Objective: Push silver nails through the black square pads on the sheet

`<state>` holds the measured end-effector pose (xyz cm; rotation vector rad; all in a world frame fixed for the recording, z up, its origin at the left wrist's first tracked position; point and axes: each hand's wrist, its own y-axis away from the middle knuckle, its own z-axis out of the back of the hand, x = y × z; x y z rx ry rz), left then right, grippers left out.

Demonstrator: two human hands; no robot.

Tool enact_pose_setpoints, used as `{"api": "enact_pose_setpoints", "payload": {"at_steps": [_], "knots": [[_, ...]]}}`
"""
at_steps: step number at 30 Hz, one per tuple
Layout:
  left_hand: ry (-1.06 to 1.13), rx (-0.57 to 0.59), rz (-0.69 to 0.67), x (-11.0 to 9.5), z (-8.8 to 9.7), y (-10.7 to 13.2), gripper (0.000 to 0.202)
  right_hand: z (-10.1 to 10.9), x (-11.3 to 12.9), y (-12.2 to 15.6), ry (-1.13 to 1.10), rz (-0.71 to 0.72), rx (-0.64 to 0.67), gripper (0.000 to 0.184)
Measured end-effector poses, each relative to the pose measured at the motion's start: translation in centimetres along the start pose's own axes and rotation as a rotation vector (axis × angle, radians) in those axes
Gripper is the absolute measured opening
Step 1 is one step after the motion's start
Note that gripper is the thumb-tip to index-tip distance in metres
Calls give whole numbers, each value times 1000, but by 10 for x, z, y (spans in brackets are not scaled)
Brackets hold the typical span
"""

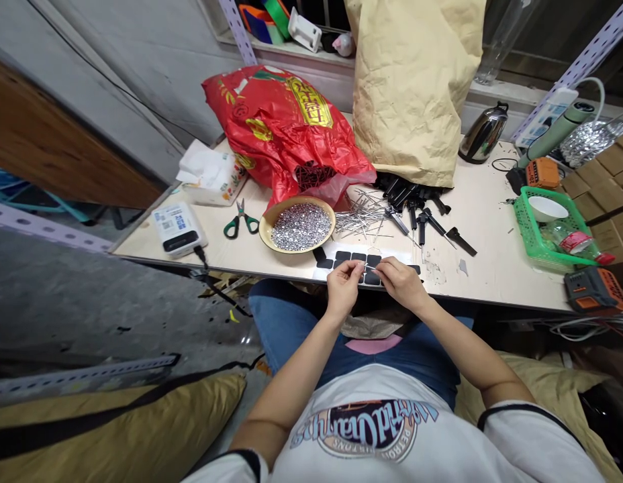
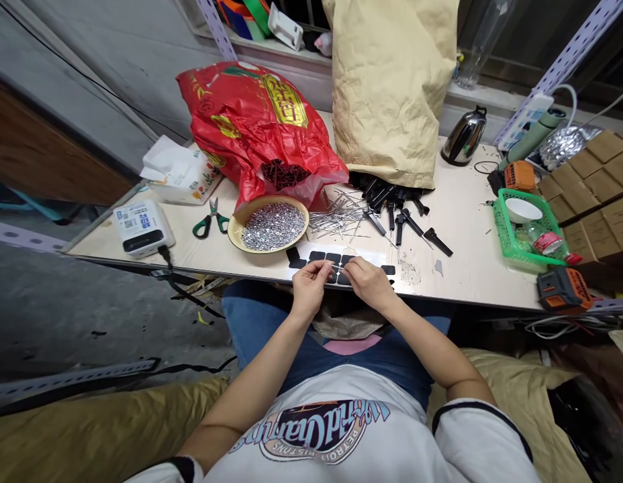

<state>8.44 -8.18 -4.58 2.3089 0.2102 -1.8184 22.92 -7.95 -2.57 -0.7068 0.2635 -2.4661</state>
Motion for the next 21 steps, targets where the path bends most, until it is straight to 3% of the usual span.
{"api": "enact_pose_setpoints", "payload": {"at_steps": [5,8,21], "knots": [[30,46,-11,2,-1,3,34,4,2,4,-178,-33,5,25],[36,67,-16,2,-1,5,33,6,3,7,-196,-59,-38,24],[24,145,-16,3,-1,8,33,12,8,13,-368,-185,31,26]]}}
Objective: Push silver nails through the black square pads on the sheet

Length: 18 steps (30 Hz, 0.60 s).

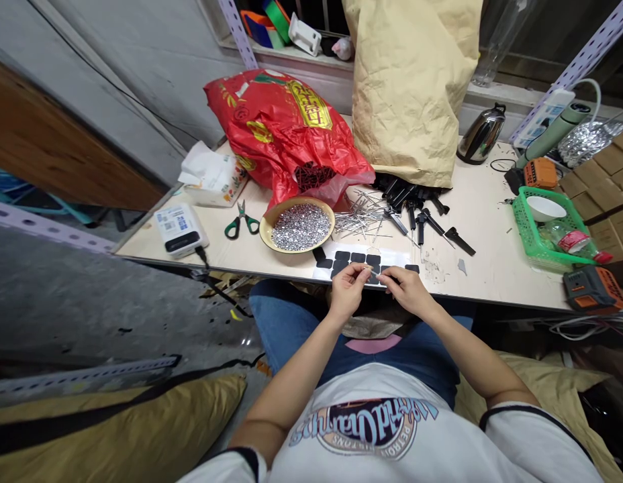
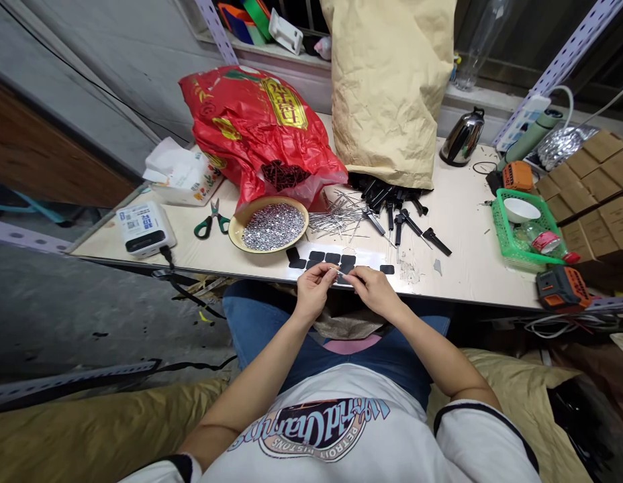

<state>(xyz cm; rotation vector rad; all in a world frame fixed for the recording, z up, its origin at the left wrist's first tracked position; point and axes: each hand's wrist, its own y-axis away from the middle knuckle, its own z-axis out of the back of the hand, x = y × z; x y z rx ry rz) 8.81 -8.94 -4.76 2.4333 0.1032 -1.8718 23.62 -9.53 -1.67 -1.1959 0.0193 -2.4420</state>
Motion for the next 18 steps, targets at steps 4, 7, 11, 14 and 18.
{"api": "enact_pose_setpoints", "payload": {"at_steps": [4,7,11,14,18], "knots": [[-27,25,-23,-1,1,1,33,-1,2,3,-9,-1,-66,29],[-37,67,-30,-3,2,4,32,-3,3,7,-149,-117,81,30],[-94,114,-26,-5,8,9,28,-7,1,19,-55,-73,30,24],[-164,132,-13,-5,16,13,26,-19,-7,28,184,43,168,20],[-247,2,-18,-4,28,15,29,-52,-19,35,441,-15,374,13]]}}
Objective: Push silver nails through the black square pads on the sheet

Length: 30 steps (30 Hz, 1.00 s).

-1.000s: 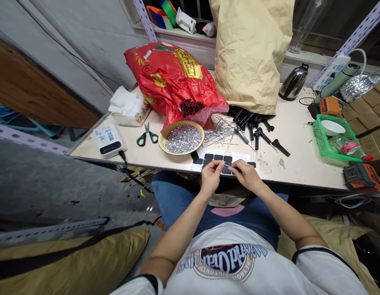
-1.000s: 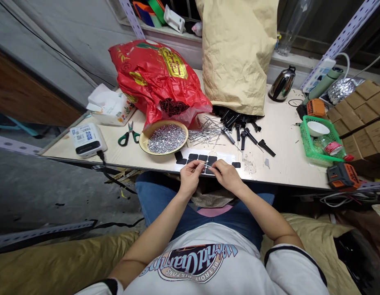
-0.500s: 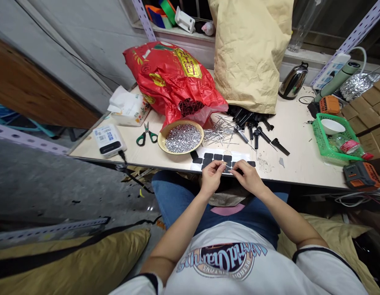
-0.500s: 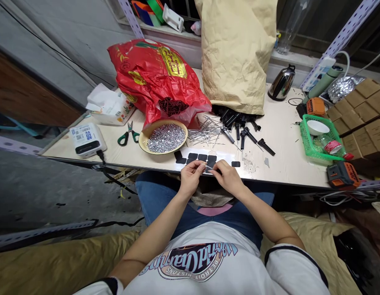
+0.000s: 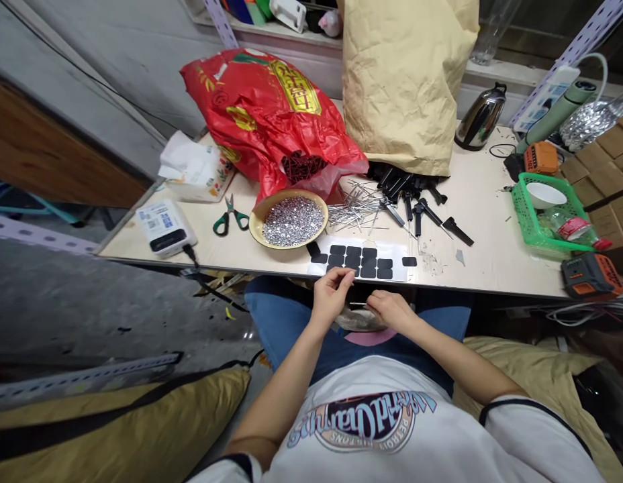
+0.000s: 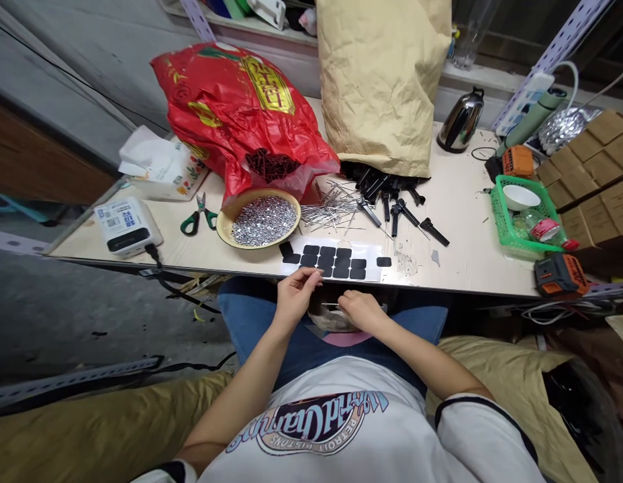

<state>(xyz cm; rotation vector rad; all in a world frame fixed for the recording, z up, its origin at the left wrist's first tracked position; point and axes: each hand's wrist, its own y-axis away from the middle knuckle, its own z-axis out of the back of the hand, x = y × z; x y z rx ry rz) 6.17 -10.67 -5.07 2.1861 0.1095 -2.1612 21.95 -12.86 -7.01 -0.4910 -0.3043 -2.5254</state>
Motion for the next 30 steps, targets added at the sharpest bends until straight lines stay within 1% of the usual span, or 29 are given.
{"api": "enact_pose_setpoints", "payload": {"at_steps": [1,2,3,4,6,7,8,9,10,11,12,14,15,17,19,21,22,23,24,25,26,28,29,30], "knots": [[-18,-33,-5,1,3,0,30,-8,2,-1,18,-31,-10,14],[-37,-59,-17,1,5,0,31,-14,3,-2,16,-42,-38,19],[-60,-79,-34,2,9,0,31,-18,5,-1,-3,-21,-73,22],[-90,-98,-58,2,12,-1,31,-20,5,1,-37,31,-109,22],[-173,-145,-124,3,19,-3,29,-13,1,7,-117,152,-206,19],[-226,-165,-169,3,21,-4,27,-6,-3,10,-146,175,-277,22],[-284,-172,-223,3,23,-6,25,3,-10,12,-160,160,-358,26],[-347,-155,-290,3,24,-7,23,13,-18,13,-159,108,-446,27],[-411,-112,-365,4,23,-8,21,23,-28,12,-147,31,-521,26],[-476,-44,-444,4,21,-9,20,33,-38,10,-129,-45,-565,24],[-542,39,-516,6,18,-8,19,41,-48,7,-111,-110,-584,21],[-668,206,-613,9,10,-7,21,53,-63,0,-94,-169,-571,17],[-729,273,-632,12,5,-5,23,56,-67,-3,-92,-165,-553,16],[-834,360,-633,17,-3,-2,30,59,-69,-10,-93,-119,-505,15],[-902,403,-631,22,-8,1,33,59,-67,-15,-80,-76,-457,14],[-924,411,-661,24,-7,0,33,59,-63,-21,-50,-61,-403,14],[-921,392,-684,24,-5,-3,32,60,-61,-25,-28,-59,-372,14],[-911,347,-704,22,0,-8,31,61,-59,-30,1,-55,-340,15],[-900,274,-714,20,6,-15,30,63,-58,-36,37,-50,-307,16],[-890,178,-710,17,13,-24,29,65,-57,-44,81,-46,-277,17],[-882,57,-688,13,22,-34,29,68,-56,-52,135,-47,-252,20],[-903,-161,-603,6,41,-58,30,73,-56,-71,263,-64,-215,25],[-923,-256,-554,2,50,-69,29,76,-57,-81,326,-67,-194,28],[-941,-311,-514,-1,57,-79,28,79,-60,-91,380,-56,-167,31]]}}
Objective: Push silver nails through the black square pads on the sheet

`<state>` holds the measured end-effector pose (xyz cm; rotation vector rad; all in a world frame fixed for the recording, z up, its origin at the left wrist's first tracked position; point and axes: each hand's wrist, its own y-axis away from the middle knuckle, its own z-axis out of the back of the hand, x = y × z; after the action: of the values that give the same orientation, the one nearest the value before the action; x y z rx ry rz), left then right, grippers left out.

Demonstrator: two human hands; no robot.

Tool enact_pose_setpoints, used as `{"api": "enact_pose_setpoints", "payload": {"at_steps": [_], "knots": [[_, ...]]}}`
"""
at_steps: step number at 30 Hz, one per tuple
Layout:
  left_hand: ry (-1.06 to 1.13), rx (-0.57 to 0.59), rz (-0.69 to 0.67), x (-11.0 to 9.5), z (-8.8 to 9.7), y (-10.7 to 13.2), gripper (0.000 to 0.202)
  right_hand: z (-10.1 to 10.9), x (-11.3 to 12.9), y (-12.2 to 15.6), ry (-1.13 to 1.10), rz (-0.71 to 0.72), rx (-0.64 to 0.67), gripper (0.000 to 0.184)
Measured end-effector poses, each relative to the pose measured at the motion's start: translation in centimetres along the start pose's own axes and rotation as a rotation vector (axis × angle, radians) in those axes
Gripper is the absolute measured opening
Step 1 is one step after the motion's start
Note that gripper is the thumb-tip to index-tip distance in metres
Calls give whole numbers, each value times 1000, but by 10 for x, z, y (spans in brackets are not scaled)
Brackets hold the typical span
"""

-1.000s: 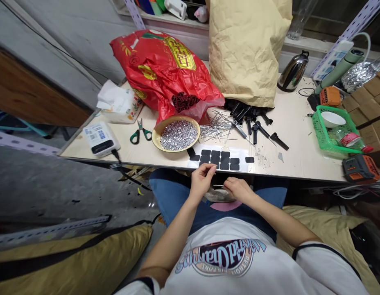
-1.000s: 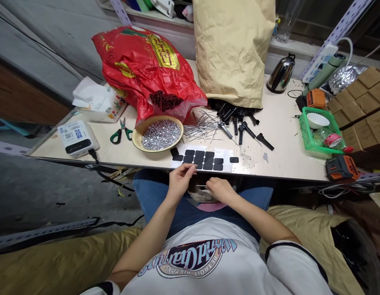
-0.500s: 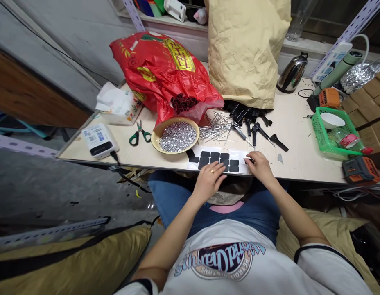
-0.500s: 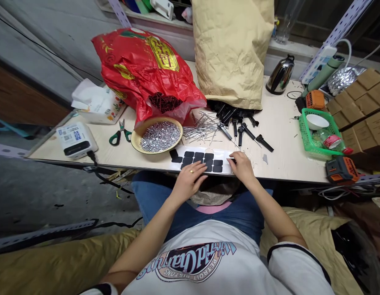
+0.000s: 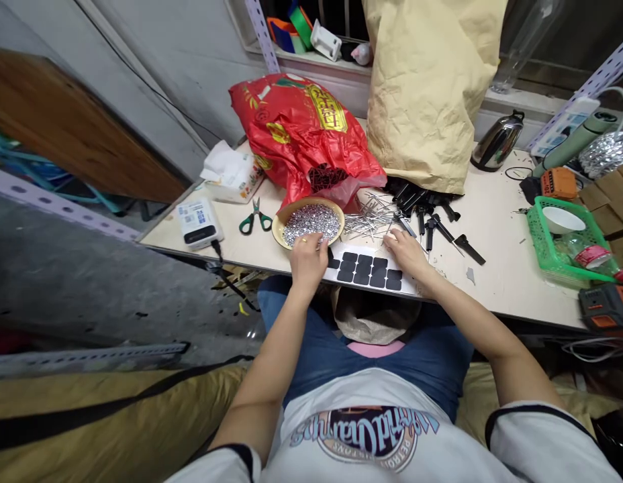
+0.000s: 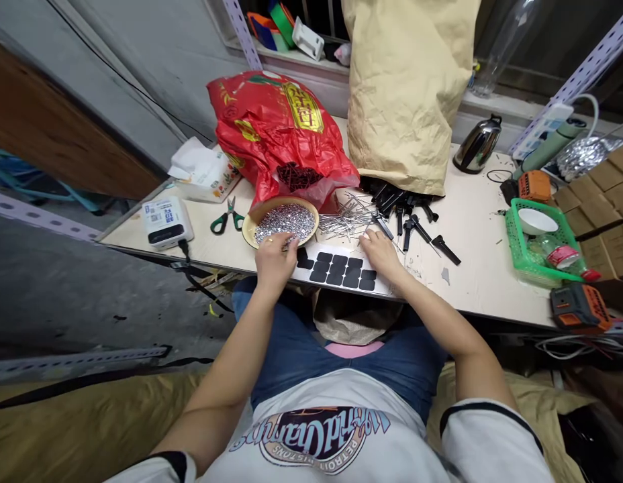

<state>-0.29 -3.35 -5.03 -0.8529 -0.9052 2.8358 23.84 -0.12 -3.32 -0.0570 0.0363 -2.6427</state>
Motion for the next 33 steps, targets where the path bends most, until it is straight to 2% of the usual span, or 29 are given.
{"api": "enact_pose_setpoints", "payload": {"at_steps": [2,5,8,11,14,16,19,23,26,29,33], "knots": [[-20,-19,31,9,1,-13,26,-1,-8,-20,64,84,46,35],[19,-29,-12,8,1,-16,25,-2,-22,-45,81,162,85,38],[41,-35,-14,3,2,-10,25,-2,-32,-59,75,99,77,40],[-13,-5,85,9,6,-11,25,-1,-30,-59,66,24,8,41],[-111,105,199,21,11,-23,27,-1,-21,-48,0,12,-75,38],[-164,209,239,25,12,-36,29,-1,-16,-38,-69,42,-77,34],[-221,377,231,21,9,-55,26,0,-13,-21,-163,72,-64,27],[-329,572,250,8,5,-72,18,2,-21,2,-266,34,-137,24],[-359,654,243,3,7,-77,18,4,-33,21,-344,-41,-194,22],[-389,712,236,1,9,-78,18,5,-42,39,-420,-119,-180,21],[-423,675,249,-4,8,-76,23,3,-44,54,-491,-172,-133,19]]}}
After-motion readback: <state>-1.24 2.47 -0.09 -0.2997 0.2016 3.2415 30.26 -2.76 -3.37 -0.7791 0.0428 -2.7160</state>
